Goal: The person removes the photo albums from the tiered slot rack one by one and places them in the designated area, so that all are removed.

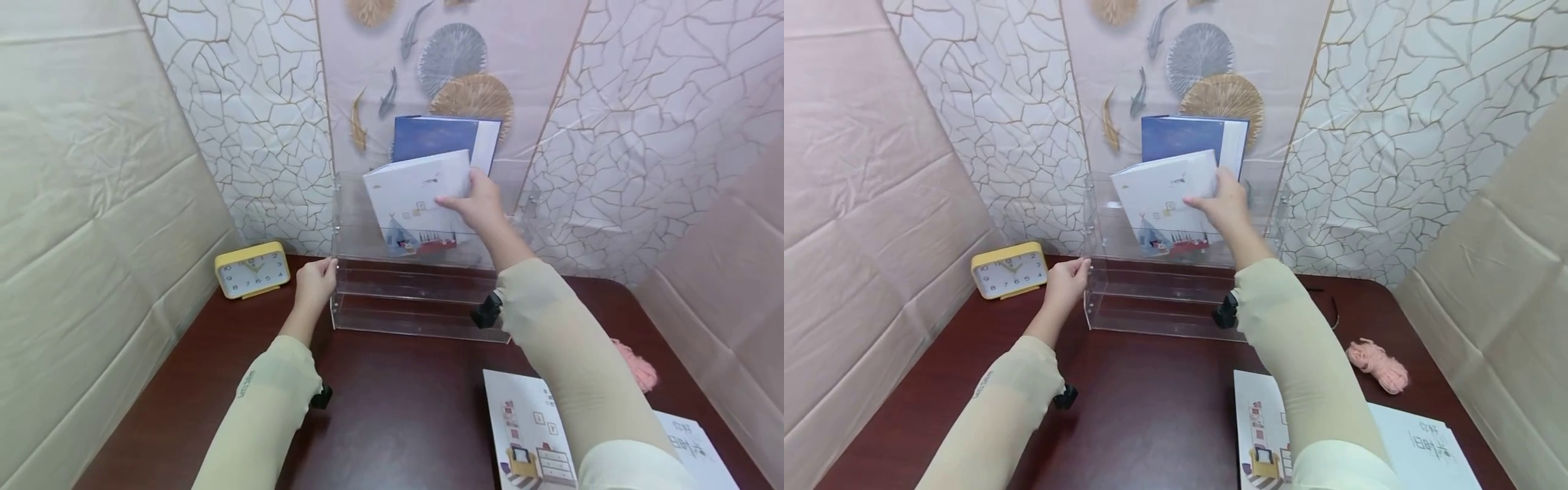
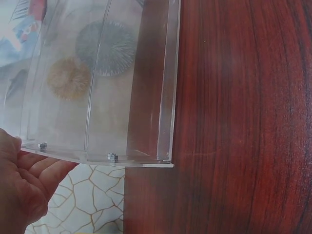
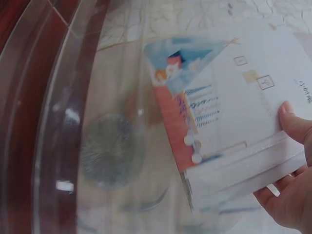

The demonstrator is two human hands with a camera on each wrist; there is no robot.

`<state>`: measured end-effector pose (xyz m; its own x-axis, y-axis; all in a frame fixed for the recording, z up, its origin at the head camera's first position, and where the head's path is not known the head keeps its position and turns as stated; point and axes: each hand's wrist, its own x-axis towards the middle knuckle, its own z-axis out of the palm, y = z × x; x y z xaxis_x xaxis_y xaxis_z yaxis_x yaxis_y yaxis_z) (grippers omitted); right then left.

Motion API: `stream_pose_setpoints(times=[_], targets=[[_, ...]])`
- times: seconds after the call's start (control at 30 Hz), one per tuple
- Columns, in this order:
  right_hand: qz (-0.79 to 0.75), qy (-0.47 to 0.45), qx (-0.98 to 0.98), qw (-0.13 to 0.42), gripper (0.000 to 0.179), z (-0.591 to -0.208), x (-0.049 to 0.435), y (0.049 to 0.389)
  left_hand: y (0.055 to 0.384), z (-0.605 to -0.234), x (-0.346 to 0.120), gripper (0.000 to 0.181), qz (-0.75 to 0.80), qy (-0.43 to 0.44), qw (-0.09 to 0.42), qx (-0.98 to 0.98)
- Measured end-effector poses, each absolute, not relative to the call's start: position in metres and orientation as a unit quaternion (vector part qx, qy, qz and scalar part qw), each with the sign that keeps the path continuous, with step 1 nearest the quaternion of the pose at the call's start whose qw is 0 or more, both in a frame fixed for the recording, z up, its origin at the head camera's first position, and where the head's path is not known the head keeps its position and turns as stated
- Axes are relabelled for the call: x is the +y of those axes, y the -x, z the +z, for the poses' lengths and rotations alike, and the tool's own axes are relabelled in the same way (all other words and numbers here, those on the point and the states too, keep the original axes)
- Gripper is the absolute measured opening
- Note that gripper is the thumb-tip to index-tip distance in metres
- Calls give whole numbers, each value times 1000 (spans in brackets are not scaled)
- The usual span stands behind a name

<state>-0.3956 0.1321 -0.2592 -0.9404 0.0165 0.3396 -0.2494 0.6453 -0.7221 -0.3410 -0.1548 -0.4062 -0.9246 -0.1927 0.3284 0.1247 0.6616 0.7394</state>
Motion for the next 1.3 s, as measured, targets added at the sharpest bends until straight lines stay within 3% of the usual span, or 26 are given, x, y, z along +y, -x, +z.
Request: stream_pose_setpoints(times=[0.23,0.57,1.03,1.3], targets=[[378,-110,-908,142,56,-235,101,391,341,-407,-155,34,-417,-15,191,-889],[394,-109,-904,124,52,-225,95,394,340,-403,-154,33,-424,-22,182,-887],[546,-101,-809,195,43,-198,144,396,341,-405,-153,32,-415,-12,193,-889],[613,-83,-763,189,41,-189,169,379,342,-404,-154,32,-416,-14,196,-888]])
